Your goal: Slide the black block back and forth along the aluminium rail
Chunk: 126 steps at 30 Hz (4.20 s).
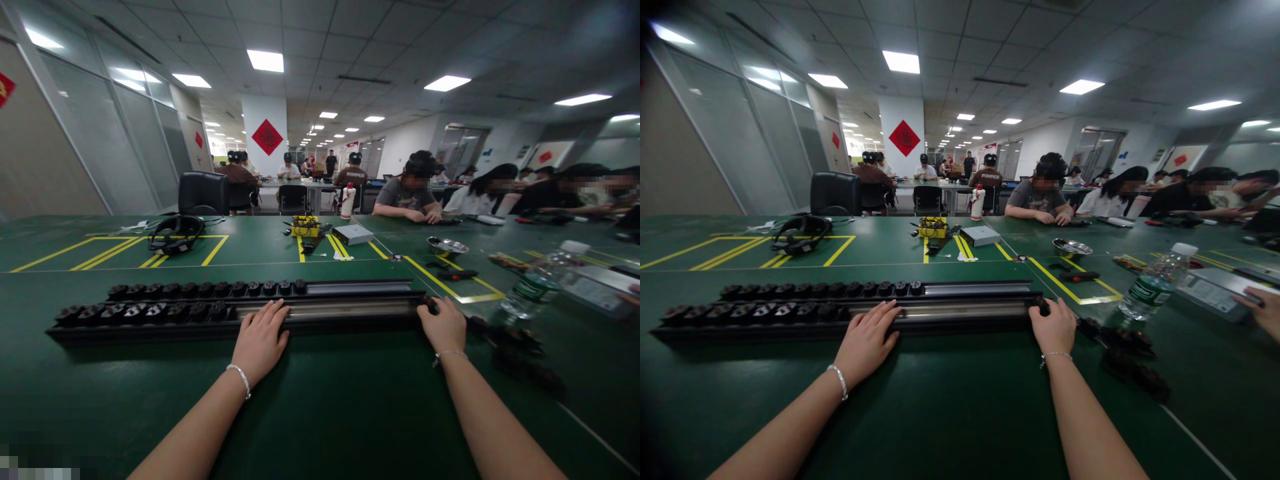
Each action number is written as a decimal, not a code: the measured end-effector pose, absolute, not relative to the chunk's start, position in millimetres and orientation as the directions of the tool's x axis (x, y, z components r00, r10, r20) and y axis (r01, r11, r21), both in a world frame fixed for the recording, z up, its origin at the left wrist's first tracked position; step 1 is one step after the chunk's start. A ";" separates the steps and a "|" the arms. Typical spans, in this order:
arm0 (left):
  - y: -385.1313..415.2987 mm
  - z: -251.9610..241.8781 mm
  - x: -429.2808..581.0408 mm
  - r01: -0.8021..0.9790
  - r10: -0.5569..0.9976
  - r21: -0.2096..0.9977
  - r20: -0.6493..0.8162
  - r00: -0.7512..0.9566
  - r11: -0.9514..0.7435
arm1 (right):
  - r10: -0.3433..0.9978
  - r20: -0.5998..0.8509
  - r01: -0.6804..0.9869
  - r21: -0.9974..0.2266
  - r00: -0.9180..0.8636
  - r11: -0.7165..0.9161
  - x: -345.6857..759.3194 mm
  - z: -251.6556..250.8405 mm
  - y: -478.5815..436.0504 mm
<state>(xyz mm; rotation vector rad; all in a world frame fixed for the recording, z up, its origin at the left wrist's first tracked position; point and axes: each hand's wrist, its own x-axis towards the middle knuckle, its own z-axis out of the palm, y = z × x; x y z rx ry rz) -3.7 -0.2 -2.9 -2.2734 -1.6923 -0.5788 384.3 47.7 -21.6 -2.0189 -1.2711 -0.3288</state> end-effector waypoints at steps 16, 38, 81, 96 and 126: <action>-0.5 -2.5 -3.5 0.957 0.872 0.056 0.430 0.235 -0.286 | 0.723 0.474 0.841 -0.460 0.503 -0.284 380.6 -9.8 41.9; -1.3 -1.2 -2.6 0.957 0.870 0.059 0.435 0.232 -0.285 | 0.696 0.453 0.801 -0.515 0.558 -0.307 382.0 -9.9 42.1; -0.1 -4.5 -3.2 0.959 0.867 0.032 0.437 0.240 -0.282 | 0.658 0.434 0.753 -0.568 0.616 -0.331 380.1 -5.7 40.5; 0.3 -4.4 -3.0 0.957 0.862 0.038 0.447 0.241 -0.288 | 0.662 0.367 0.713 -0.591 0.654 -0.376 382.0 -3.7 39.8; -0.1 -4.0 -3.3 0.957 0.864 0.038 0.441 0.242 -0.288 | 0.666 0.340 0.698 -0.601 0.664 -0.389 382.2 -1.1 38.5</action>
